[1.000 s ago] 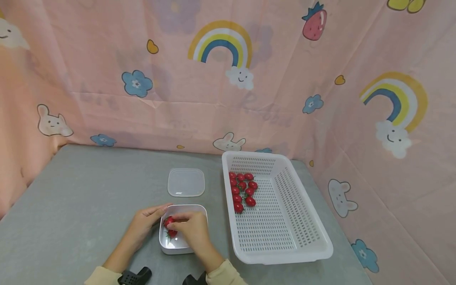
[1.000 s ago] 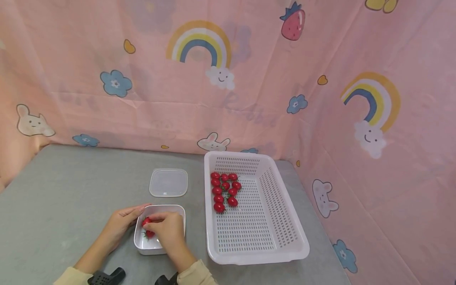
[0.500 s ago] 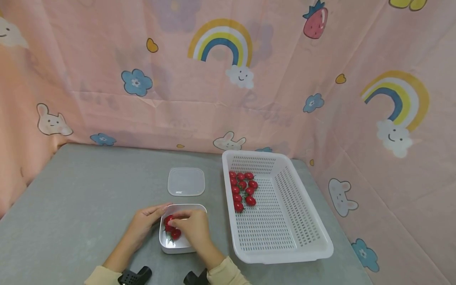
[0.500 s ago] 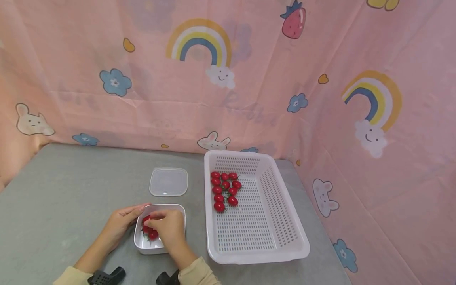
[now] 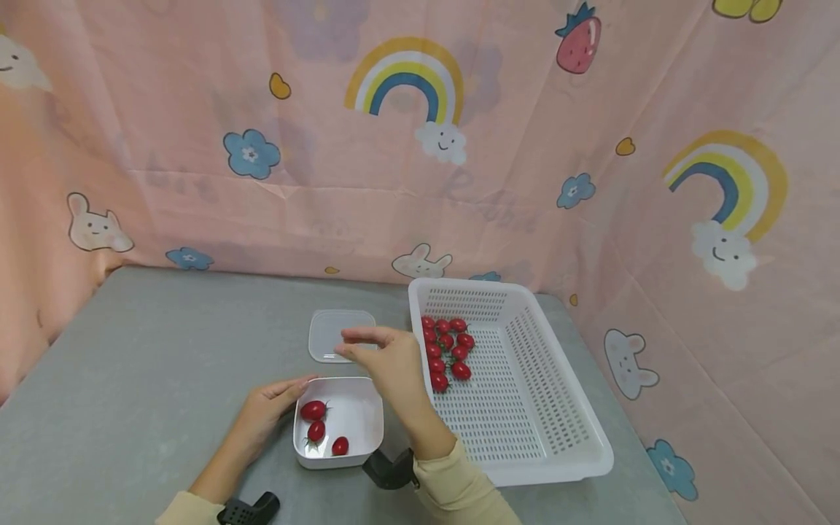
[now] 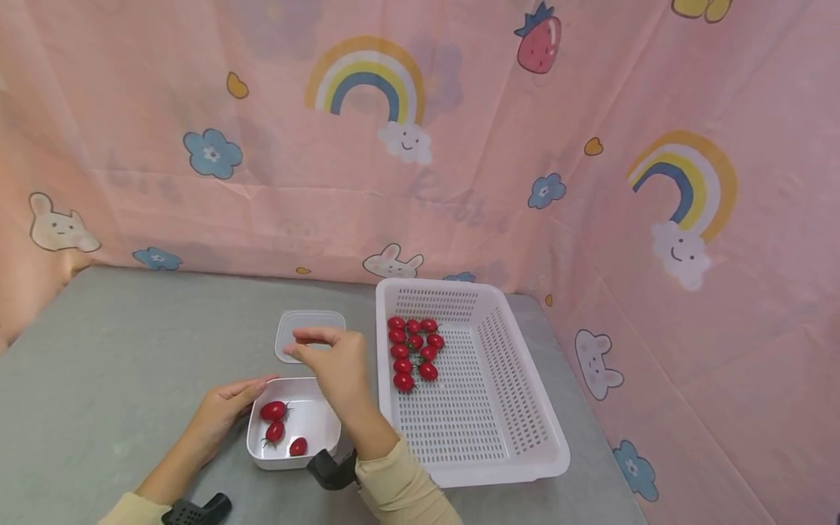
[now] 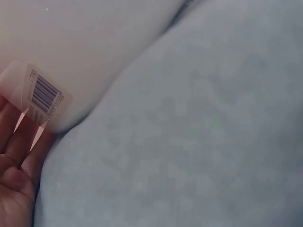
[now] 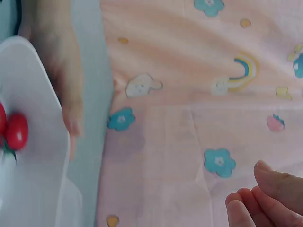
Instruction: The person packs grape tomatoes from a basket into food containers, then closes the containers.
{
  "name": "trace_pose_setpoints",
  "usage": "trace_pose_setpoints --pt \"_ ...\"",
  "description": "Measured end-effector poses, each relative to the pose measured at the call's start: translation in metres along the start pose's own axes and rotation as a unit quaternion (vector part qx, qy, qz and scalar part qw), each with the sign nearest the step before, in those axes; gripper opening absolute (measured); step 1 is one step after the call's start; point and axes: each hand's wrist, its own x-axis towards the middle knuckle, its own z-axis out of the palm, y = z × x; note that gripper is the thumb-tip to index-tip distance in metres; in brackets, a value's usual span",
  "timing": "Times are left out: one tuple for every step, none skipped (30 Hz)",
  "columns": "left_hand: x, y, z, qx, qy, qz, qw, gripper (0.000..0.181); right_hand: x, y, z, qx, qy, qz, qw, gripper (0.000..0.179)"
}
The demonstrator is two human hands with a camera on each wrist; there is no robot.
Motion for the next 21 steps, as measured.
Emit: trace_pose_setpoints --pt "0.0 0.0 0.0 -0.002 -0.002 0.001 1.0 0.04 0.004 -0.001 -0.005 -0.002 0.007 0.003 1.0 0.021" --pt "0.0 0.0 0.0 -0.003 -0.003 0.001 1.0 0.04 0.008 -0.001 -0.011 -0.001 0.015 0.004 0.9999 0.022" --pt "0.0 0.0 0.0 -0.005 -0.004 0.001 1.0 0.04 0.012 -0.001 -0.016 0.001 0.022 0.01 0.9997 0.022" --pt "0.0 0.001 0.0 -0.01 -0.003 0.002 0.9999 0.04 0.016 0.0 -0.022 0.003 0.03 0.015 0.9994 0.022" --pt "0.0 0.001 0.0 -0.013 -0.003 0.001 0.9999 0.039 0.02 0.002 -0.028 0.003 0.038 0.021 0.999 0.023" --pt "0.0 0.001 0.0 -0.017 -0.002 0.0 0.9998 0.039 0.025 0.004 -0.033 0.001 0.044 0.026 0.9987 0.024" --pt "0.0 0.001 0.0 -0.021 -0.001 -0.001 0.9998 0.039 0.028 0.006 -0.039 -0.003 0.05 0.033 0.9982 0.025" --pt "0.0 0.001 0.0 -0.023 -0.001 -0.001 0.9997 0.039 0.032 0.008 -0.045 -0.008 0.055 0.038 0.9977 0.026" --pt "0.0 0.001 0.0 -0.025 0.001 -0.001 0.9997 0.039 0.036 0.01 -0.05 -0.014 0.06 0.044 0.9971 0.027" --pt "0.0 0.001 0.001 -0.025 0.002 -0.002 0.9997 0.039 0.039 0.013 -0.056 -0.02 0.062 0.048 0.9967 0.027" --pt "0.0 0.002 0.001 -0.025 0.004 -0.003 0.9997 0.038 0.042 0.016 -0.062 -0.026 0.061 0.05 0.9965 0.029" --pt "0.0 0.002 0.001 -0.024 0.006 -0.004 0.9997 0.038 0.046 0.018 -0.067 -0.033 0.061 0.051 0.9963 0.03" --pt "0.0 0.002 0.001 -0.021 0.007 -0.005 0.9997 0.038 0.049 0.022 -0.072 -0.039 0.062 0.053 0.9959 0.031" --pt "-0.001 0.002 0.001 -0.016 0.009 -0.006 0.9998 0.038 0.053 0.025 -0.077 -0.044 0.064 0.052 0.9956 0.033" --pt "-0.001 0.002 0.001 -0.013 0.01 -0.007 0.9998 0.038 0.056 0.028 -0.082 -0.053 0.068 0.052 0.9949 0.034" --pt "-0.001 0.003 0.001 -0.01 0.011 -0.008 0.9999 0.038 0.06 0.032 -0.087 -0.058 0.071 0.052 0.9944 0.034" --pt "-0.001 0.003 0.001 -0.008 0.011 -0.01 0.9999 0.038 0.063 0.035 -0.091 -0.062 0.077 0.052 0.9938 0.035" --pt "-0.001 0.003 0.001 -0.007 0.011 -0.01 0.9999 0.038 0.067 0.039 -0.096 -0.065 0.083 0.055 0.9929 0.034" --pt "-0.001 0.003 0.001 -0.005 0.011 -0.011 0.9999 0.039 0.07 0.043 -0.101 -0.065 0.087 0.058 0.9924 0.035" --pt "-0.001 0.002 0.001 -0.005 0.011 -0.011 0.9999 0.039 0.073 0.047 -0.105 -0.067 0.09 0.061 0.9918 0.035" --pt "-0.001 0.002 0.001 -0.005 0.01 -0.01 0.9999 0.038 0.076 0.052 -0.109 -0.068 0.091 0.063 0.9915 0.035"
